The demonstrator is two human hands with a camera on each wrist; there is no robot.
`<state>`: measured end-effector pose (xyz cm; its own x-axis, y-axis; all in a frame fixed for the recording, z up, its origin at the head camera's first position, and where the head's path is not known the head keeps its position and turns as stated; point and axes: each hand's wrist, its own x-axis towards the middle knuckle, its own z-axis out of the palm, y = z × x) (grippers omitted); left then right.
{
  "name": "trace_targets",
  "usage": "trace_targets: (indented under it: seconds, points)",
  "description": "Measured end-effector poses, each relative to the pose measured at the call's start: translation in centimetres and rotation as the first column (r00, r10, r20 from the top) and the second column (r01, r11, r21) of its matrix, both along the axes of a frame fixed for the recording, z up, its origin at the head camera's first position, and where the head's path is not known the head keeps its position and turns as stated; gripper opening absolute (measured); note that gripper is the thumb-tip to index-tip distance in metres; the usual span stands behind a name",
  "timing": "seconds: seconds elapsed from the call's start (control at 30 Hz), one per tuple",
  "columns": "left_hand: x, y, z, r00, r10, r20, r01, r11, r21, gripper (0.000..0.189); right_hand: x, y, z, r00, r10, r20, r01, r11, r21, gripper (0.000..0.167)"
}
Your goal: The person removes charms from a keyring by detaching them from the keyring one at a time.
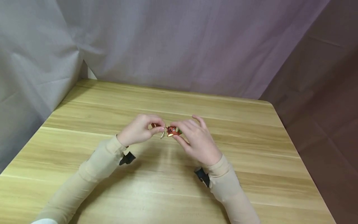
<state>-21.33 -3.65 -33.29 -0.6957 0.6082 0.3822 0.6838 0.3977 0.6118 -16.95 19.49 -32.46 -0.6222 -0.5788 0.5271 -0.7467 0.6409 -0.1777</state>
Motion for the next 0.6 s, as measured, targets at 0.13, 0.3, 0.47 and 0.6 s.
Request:
trace_targets:
  seconds: [0.13, 0.3, 0.47, 0.6]
  points:
    - [0.1, 0.14, -0.25, 0.996, 0.007, -0.093, -0.012, 0.998, -0.057, 0.005, 0.05, -0.13, -0.18, 1.0, 0.006, -0.002, -0.006, 1.0, 0.017, 0.035]
    - [0.33, 0.28, -0.47, 0.989, 0.001, -0.151, -0.013, 0.996, -0.083, 0.006, 0.08, -0.27, -0.35, 1.0, 0.008, 0.004, -0.009, 0.999, 0.035, 0.034]
    - [0.64, 0.26, -0.38, 0.973, -0.02, -0.23, -0.004, 0.995, -0.102, 0.009, -0.13, -0.27, -0.4, 0.999, 0.015, 0.033, -0.016, 1.0, 0.026, 0.034]
    - [0.78, 0.32, -0.33, 0.975, -0.037, -0.218, 0.014, 0.995, -0.104, 0.01, -0.2, -0.14, -0.39, 0.999, 0.009, 0.04, -0.01, 1.0, 0.016, 0.033]
